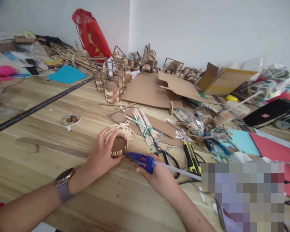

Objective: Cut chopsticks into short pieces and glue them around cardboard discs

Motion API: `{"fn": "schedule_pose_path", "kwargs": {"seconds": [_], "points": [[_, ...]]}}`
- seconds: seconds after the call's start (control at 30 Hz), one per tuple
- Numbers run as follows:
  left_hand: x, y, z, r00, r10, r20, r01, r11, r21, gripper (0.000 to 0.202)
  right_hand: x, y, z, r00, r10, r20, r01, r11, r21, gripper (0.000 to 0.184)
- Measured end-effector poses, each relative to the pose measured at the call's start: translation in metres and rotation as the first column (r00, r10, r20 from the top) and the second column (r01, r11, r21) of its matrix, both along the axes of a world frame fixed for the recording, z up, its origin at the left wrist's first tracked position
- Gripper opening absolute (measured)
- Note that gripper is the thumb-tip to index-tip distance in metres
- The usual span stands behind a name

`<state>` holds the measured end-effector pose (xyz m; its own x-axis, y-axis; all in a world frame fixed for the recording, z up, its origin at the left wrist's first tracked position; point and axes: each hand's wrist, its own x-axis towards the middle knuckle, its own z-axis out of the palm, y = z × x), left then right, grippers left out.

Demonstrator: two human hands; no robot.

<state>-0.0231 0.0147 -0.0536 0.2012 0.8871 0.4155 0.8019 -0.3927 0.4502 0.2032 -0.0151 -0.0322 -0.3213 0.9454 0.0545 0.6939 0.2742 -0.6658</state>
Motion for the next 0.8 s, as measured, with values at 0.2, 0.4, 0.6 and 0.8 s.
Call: {"fn": "schedule_pose_path", "kwargs": {"seconds": [0.2, 0.4, 0.6, 0.8], "points": [[-0.0003, 0.0005, 0.0007, 1.000, -0.009, 0.011, 0.009, 1.000, -0.004, 0.091, -0.0008, -0.0008, -0.0016, 0.999, -0.008, 0.031, 0.008, 1.000, 0.014, 0.025], [-0.0001, 0.0003, -0.0013, 1.000, -0.003, 0.013, 0.003, 1.000, -0.011, 0.094, -0.0016, -0.0010, -0.0014, 0.999, -0.011, 0.046, 0.010, 1.000, 0.028, 0.022], [-0.0001, 0.0007, -0.0018, 1.000, -0.005, -0.002, 0.005, 1.000, -0.005, 0.094, -0.0012, -0.0015, -0.0018, 0.999, 0.000, 0.053, -0.002, 0.999, 0.037, 0.019], [-0.0007, 0.0012, -0.0019, 1.000, -0.013, -0.010, 0.013, 1.000, 0.004, 0.094, -0.0019, -0.0023, -0.0025, 0.999, -0.016, 0.042, 0.014, 0.998, 0.054, 0.022]]}}
